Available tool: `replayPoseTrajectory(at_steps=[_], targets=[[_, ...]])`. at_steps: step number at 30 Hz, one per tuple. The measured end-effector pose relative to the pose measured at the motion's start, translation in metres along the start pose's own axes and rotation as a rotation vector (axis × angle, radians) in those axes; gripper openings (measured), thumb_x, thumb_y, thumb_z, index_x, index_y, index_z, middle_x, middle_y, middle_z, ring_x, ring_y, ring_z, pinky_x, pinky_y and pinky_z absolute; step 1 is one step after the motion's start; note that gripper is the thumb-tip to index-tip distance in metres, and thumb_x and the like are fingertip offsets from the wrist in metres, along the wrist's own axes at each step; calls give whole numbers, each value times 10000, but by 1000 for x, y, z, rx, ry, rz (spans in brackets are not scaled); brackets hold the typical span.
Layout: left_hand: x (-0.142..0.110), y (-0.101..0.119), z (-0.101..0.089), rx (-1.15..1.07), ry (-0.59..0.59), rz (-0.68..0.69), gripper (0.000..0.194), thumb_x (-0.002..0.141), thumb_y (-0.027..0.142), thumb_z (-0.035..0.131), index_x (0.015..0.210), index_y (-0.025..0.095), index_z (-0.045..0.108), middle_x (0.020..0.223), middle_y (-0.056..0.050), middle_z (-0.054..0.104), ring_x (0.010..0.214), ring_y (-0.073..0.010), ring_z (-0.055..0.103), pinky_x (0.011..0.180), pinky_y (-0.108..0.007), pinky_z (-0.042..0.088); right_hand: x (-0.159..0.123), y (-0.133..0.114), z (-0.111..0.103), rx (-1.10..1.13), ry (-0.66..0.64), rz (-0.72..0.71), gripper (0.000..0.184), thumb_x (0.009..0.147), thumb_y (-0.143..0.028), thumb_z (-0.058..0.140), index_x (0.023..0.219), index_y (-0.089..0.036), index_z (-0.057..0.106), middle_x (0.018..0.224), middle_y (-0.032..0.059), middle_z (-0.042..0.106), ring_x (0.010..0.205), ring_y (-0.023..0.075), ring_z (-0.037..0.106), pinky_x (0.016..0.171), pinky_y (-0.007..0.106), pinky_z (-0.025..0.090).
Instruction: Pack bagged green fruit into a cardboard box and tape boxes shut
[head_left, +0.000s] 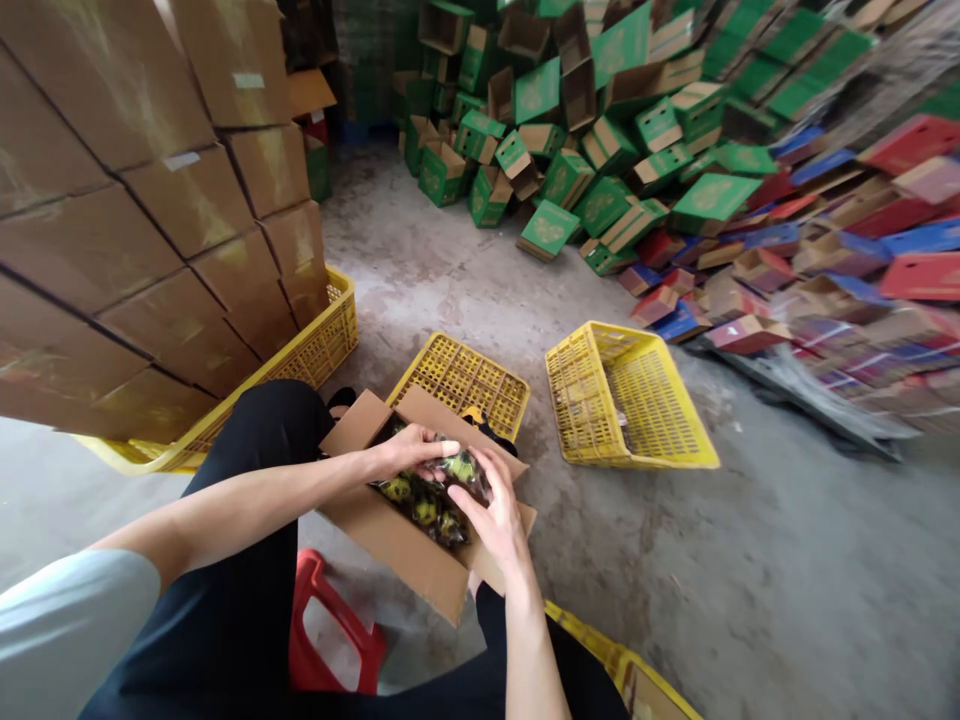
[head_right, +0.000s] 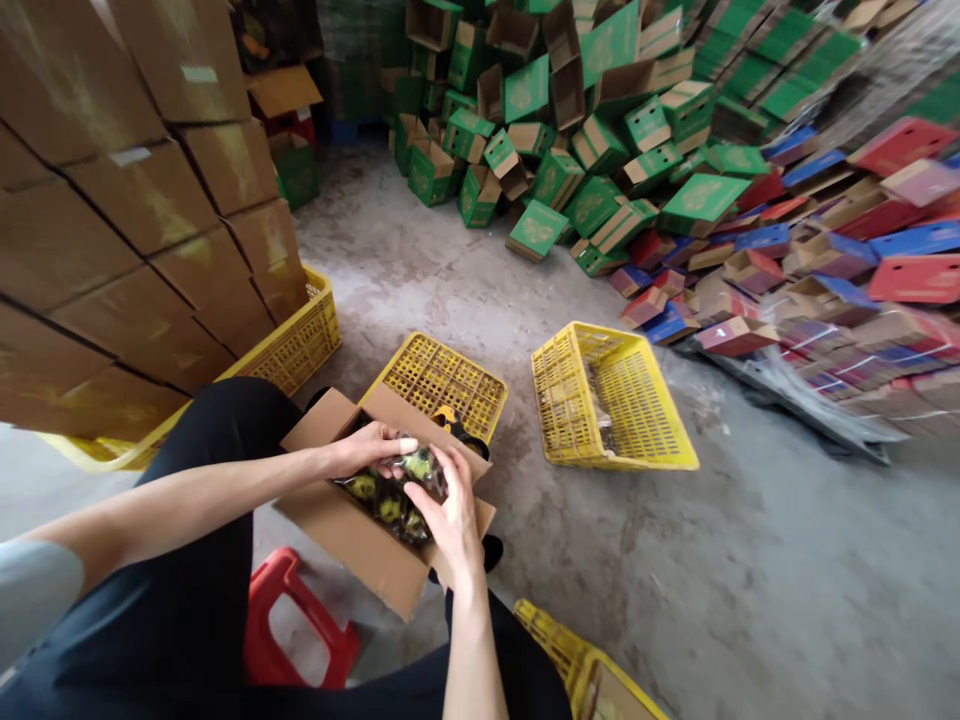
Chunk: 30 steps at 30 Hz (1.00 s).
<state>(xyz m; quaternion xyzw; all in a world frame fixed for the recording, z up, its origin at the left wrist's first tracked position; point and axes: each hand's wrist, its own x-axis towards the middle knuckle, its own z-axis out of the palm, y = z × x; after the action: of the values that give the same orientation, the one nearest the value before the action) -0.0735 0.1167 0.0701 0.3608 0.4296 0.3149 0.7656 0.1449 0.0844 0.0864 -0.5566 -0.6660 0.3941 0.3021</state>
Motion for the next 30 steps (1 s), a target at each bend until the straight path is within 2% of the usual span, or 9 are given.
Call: replayPoseTrajectory(at_steps=[4, 7, 9, 11, 15, 19, 24, 27, 30], targets=[[1, 0, 0, 46, -4, -96, 763, 664, 804, 771, 903, 80, 759, 793, -120, 769, 632, -177, 709, 586, -249, 520, 3, -1, -4, -103, -20, -59, 489, 856, -469, 749, 1297, -262, 710, 1385, 111, 653, 1331, 289, 581, 1163, 465, 453], [7, -3, -3, 42, 27, -193, 887, 708, 938, 573, 848, 79, 744, 784, -152, 771, 620, -195, 717, 568, -266, 523, 4, 2, -13, -77, -53, -16, 490, 889, -480, 709, 1325, -256, 696, 1315, 101, 717, 1241, 280, 651, 1122, 459, 483], [12, -7, -7, 97, 77, -190, 928, 732, 973, 472, 831, 87, 731, 737, -142, 760, 578, -187, 701, 539, -260, 499, 3, 6, -21, -64, -57, 37, 492, 881, -499, 706, 1307, -252, 703, 1321, 99, 721, 1231, 285, 662, 1097, 452, 496], [16, -11, -11, 184, 119, -133, 908, 758, 955, 467, 853, 91, 726, 700, -121, 748, 545, -174, 681, 519, -248, 469, 1, 11, -28, -115, -70, 84, 488, 864, -504, 716, 1279, -249, 704, 1244, 97, 755, 1162, 288, 696, 1030, 433, 530], [20, -22, -15, 293, 98, -30, 761, 819, 838, 562, 931, 103, 723, 773, -105, 766, 571, -168, 682, 523, -236, 448, -4, 17, -27, -417, -117, 63, 394, 892, -432, 681, 1253, -275, 657, 1036, 58, 785, 946, 265, 742, 842, 369, 561], [21, -29, -17, 425, 19, 105, 496, 852, 631, 684, 866, 137, 723, 787, -71, 763, 649, -179, 697, 588, -236, 480, -5, 23, -7, -698, -193, -96, 265, 957, -230, 551, 1196, -246, 664, 1077, 93, 751, 978, 264, 720, 819, 336, 534], [21, -31, -19, 653, -30, 186, 274, 897, 388, 649, 944, 146, 770, 779, -41, 762, 725, -173, 691, 672, -226, 480, -6, 31, 25, -980, -233, -52, 431, 915, -11, 429, 1170, -204, 720, 1145, 151, 718, 1040, 287, 681, 889, 364, 523], [20, -30, -20, 733, -36, 220, 230, 873, 307, 652, 985, 157, 787, 858, -47, 786, 791, -181, 697, 708, -225, 478, -7, 31, 38, -1063, -250, -9, 443, 894, -1, 426, 1110, -197, 760, 1152, 192, 705, 1106, 340, 640, 887, 418, 531], [20, -29, -23, 719, -49, 231, 236, 865, 284, 645, 998, 155, 792, 859, -50, 786, 784, -183, 695, 705, -225, 485, -9, 28, 37, -1041, -290, -2, 504, 843, 8, 465, 1234, -176, 725, 1216, 218, 672, 1174, 375, 597, 904, 460, 527]])
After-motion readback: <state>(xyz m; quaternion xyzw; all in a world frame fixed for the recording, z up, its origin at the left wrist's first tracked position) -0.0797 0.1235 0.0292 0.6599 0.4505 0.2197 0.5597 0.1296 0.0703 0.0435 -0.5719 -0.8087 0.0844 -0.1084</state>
